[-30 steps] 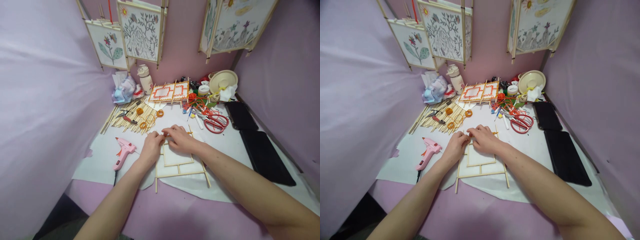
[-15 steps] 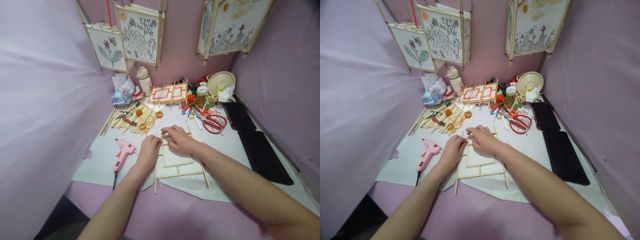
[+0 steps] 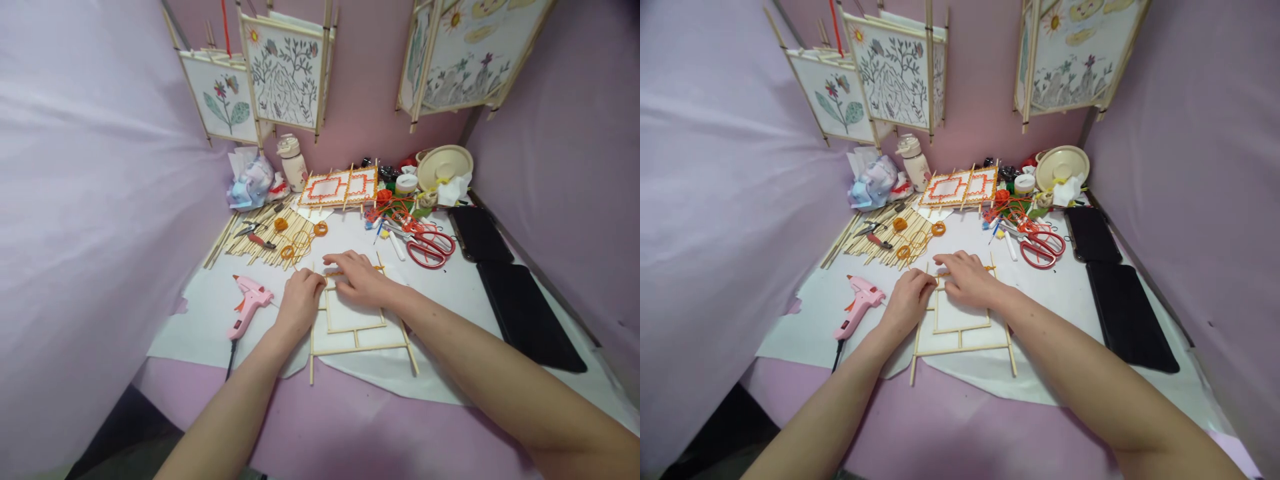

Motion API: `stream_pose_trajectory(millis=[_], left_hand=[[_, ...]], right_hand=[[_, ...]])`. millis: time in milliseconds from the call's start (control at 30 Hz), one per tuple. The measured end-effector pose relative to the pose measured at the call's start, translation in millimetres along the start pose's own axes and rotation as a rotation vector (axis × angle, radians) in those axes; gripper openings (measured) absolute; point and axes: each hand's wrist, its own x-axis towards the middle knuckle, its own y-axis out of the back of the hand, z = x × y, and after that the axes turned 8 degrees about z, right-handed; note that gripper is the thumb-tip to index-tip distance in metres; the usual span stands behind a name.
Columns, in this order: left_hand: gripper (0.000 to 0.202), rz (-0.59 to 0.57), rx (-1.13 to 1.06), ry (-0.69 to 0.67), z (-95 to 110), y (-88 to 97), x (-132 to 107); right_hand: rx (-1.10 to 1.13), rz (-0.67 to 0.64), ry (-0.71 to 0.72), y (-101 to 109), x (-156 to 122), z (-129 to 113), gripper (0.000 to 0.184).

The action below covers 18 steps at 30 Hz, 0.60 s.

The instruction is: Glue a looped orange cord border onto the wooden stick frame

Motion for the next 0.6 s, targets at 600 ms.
stream_pose_trajectory(millis=[600], left_hand=[[0.021, 0.108, 0.061, -0.004, -2, 5.8, 1]], right_hand=[[-0.004, 0.384, -0.04, 7, 3, 20, 0.012]])
